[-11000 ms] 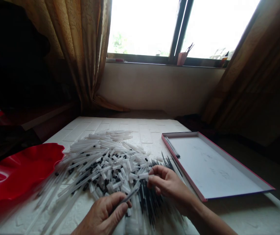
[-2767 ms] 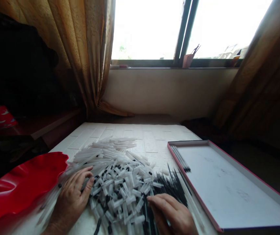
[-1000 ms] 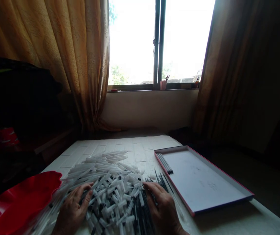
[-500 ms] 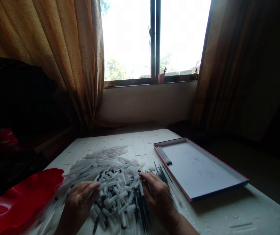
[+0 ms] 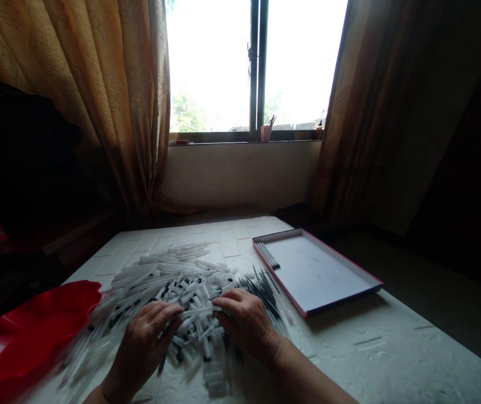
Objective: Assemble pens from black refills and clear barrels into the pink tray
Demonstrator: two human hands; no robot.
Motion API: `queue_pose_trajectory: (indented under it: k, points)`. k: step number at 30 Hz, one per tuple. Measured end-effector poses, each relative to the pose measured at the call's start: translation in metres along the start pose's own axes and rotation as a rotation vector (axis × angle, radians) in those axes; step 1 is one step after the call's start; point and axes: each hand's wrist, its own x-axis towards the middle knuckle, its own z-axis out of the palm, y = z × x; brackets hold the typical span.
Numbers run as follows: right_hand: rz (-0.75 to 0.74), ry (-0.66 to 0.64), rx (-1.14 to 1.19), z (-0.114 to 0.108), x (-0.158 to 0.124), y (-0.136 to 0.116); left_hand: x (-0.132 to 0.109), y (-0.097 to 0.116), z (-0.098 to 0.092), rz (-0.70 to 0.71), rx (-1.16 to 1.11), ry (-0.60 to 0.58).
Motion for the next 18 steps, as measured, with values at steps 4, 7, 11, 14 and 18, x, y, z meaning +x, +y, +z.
queue_pose_trajectory:
  k: [4,7,11,14,18]
  points:
    - [-0.029,-0.047,-0.025,0.000,-0.002,0.001,-0.003,0.003,0.005,-0.113,-0.142,-0.036]
    - [-0.052,-0.072,-0.045,-0.002,-0.002,-0.001,-0.006,0.003,0.007,-0.247,-0.263,-0.075]
    - [-0.088,-0.075,-0.068,-0.002,-0.002,-0.004,-0.008,0.001,0.009,-0.429,-0.436,-0.140]
    - [-0.097,-0.059,-0.068,0.000,-0.002,-0.005,-0.009,0.003,0.012,-0.520,-0.543,-0.168]
    - [-0.111,-0.043,-0.023,0.001,-0.003,-0.008,-0.007,0.009,0.013,-0.590,-0.627,-0.164]
